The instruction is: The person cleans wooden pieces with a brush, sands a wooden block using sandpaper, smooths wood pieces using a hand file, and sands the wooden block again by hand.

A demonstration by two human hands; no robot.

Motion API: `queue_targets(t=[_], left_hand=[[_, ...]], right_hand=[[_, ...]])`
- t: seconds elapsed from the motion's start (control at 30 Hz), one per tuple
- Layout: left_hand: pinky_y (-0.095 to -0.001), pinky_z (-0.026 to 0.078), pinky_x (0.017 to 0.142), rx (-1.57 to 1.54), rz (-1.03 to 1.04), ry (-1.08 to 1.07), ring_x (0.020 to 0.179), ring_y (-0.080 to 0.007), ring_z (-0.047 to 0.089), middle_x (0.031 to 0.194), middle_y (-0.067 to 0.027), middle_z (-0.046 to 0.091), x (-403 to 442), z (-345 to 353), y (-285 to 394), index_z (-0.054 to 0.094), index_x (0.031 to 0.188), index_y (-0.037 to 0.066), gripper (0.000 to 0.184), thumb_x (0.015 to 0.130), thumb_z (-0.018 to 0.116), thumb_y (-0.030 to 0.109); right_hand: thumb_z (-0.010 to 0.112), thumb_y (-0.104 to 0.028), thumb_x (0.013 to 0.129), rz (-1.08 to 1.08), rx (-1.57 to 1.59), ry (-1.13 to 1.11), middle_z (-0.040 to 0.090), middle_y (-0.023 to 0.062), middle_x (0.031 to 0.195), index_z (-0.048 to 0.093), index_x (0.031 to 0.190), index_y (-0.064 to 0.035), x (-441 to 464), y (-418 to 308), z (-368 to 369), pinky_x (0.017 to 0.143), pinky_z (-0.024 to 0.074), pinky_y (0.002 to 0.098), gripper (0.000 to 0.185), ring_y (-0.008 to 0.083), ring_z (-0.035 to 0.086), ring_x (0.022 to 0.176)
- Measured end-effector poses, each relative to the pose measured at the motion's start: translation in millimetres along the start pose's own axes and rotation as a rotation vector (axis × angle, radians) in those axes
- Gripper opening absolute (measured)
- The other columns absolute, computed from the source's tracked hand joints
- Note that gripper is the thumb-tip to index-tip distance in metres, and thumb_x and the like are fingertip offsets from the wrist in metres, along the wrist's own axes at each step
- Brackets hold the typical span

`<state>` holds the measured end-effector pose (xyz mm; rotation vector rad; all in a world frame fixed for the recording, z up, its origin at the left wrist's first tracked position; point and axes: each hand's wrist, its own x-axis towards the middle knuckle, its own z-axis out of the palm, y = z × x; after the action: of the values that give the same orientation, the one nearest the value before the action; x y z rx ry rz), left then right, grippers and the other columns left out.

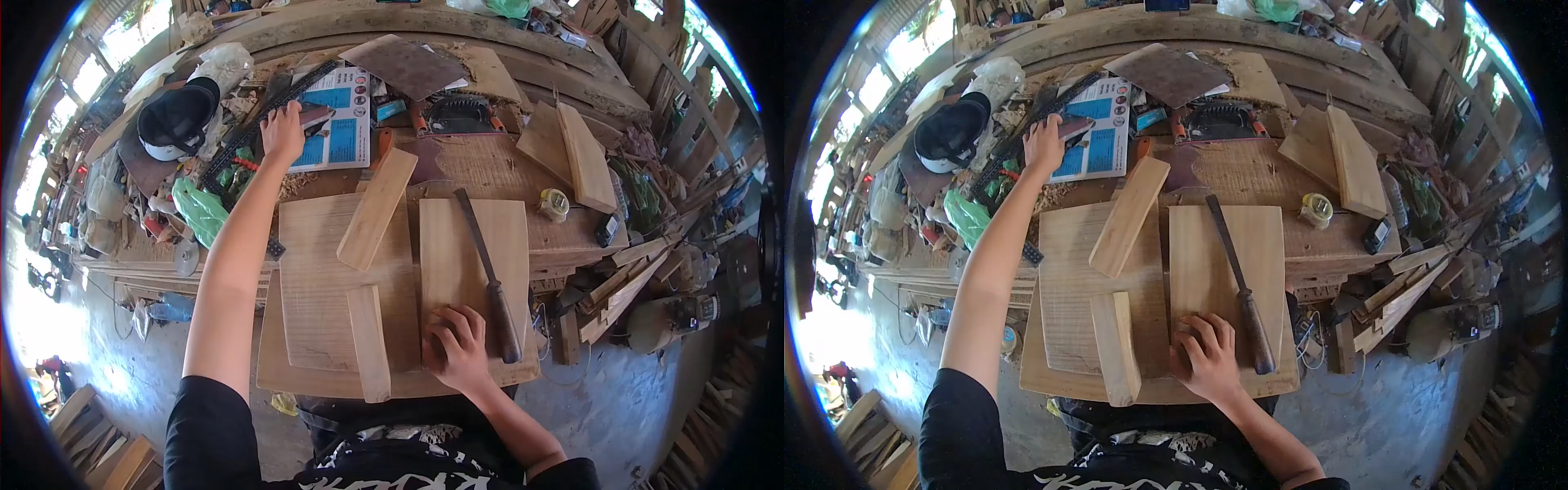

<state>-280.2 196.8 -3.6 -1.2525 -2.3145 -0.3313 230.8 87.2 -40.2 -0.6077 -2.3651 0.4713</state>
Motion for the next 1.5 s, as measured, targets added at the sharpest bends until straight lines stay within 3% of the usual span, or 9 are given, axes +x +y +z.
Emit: queue_targets(t=[0.23,0.4,0.5,0.63,0.67,0.77,0.93,1.27,1.5], left_hand=[[-0.0514,0.049,0.094,-0.148,-0.052,0.116,0.113,-0.0336,0.063,0.114,-0.0134,0.067,-6.0,-25.2,0.6,0.067,0.115,0.009,0.031,0.087,0.075,0.02],[-0.0401,0.055,0.068,-0.706,-0.045,0.17,0.075,-0.0287,0.072,0.087,-0.0142,0.074,-54.4,-107.9,48.8,0.068,0.097,0.0,0.031,0.085,0.082,0.025],[-0.0325,0.053,0.066,-1.132,-0.087,0.006,0.072,-0.0147,0.069,0.084,-0.0078,0.074,-136.0,-173.9,103.7,0.07,0.093,0.002,0.032,0.082,0.087,0.027],[-0.0295,0.055,0.065,-1.213,0.141,-0.365,0.072,-0.0143,0.068,0.091,-0.0088,0.074,-250.6,-246.5,143.4,0.073,0.112,0.004,0.036,0.083,0.087,0.022],[-0.0306,0.056,0.065,-1.255,0.142,-0.444,0.071,-0.0163,0.069,0.091,-0.0101,0.074,-275.9,-253.2,149.4,0.072,0.116,0.003,0.039,0.084,0.086,0.019],[-0.0333,0.057,0.065,-1.222,0.118,-0.452,0.07,-0.0214,0.07,0.088,-0.0116,0.072,-323.0,-270.8,166.9,0.062,0.133,0.001,0.054,0.084,0.084,0.01],[-0.0319,0.057,0.063,-1.187,0.028,-0.349,0.068,-0.019,0.07,0.088,-0.0104,0.072,-363.7,-283.3,163.9,0.058,0.142,0.001,0.065,0.083,0.085,0.008],[-0.0273,0.053,0.063,-1.31,-0.044,-0.551,0.063,-0.0124,0.066,0.078,-0.007,0.072,-348.2,-307.3,144.8,0.031,0.161,0.011,0.095,0.083,0.085,0.007],[-0.0265,0.051,0.061,-1.383,-0.047,-0.628,0.061,-0.0115,0.063,0.078,-0.0057,0.072,-351.7,-304.8,156.9,0.061,0.134,0.006,0.051,0.088,0.082,0.012]], right_hand=[[0.079,-0.008,0.075,-0.004,0.006,0.021,0.06,0.0101,0.124,0.066,0.103,-0.0102,0.3,-0.9,0.1,0.099,0.0452,0.0513,0.031,0.0371,0.054,0.121],[0.076,-0.005,0.077,0.004,0.029,0.019,0.062,0.012,0.123,0.067,0.102,-0.0085,-0.6,-0.1,-2.5,0.099,0.046,0.0505,0.026,0.0375,0.056,0.118],[0.073,-0.003,0.08,0.054,0.298,0.059,0.062,0.0152,0.124,0.068,0.099,-0.0064,2.3,2.2,-11.3,0.098,0.0468,0.0507,0.02,0.0406,0.058,0.114],[0.066,-0.024,0.101,0.372,1.175,0.064,0.058,0.0187,0.141,0.045,0.148,-0.0006,14.7,-30.6,-29.1,0.1,0.0485,0.0433,0.057,0.0309,0.063,0.114],[0.057,-0.036,0.106,0.371,1.24,-0.058,0.054,0.0196,0.148,0.019,0.162,-0.0002,23.9,-43.2,-40.3,0.105,0.047,0.0412,0.076,0.0278,0.062,0.121],[0.054,-0.038,0.107,0.401,1.39,-0.35,0.053,0.0208,0.149,0.019,0.163,-0.0001,20.0,-59.8,-47.6,0.109,0.0451,0.0412,0.076,0.0284,0.059,0.129],[0.042,-0.034,0.113,0.478,1.351,-0.467,0.063,0.0217,0.138,0.022,0.161,0.0017,5.4,-82.7,-41.3,0.115,0.0419,0.0423,0.064,0.0289,0.057,0.135],[0.064,-0.009,0.104,0.455,1.267,-0.511,0.07,0.0076,0.114,0.061,0.126,0.0062,-2.3,-80.3,-83.2,0.095,0.0522,0.0294,0.027,0.011,0.063,0.11],[0.078,-0.004,0.092,0.609,1.085,-0.272,0.074,0.0091,0.101,0.056,0.114,-0.0002,-5.8,-83.3,-103.3,0.083,0.057,0.0288,0.031,0.013,0.071,0.094]])
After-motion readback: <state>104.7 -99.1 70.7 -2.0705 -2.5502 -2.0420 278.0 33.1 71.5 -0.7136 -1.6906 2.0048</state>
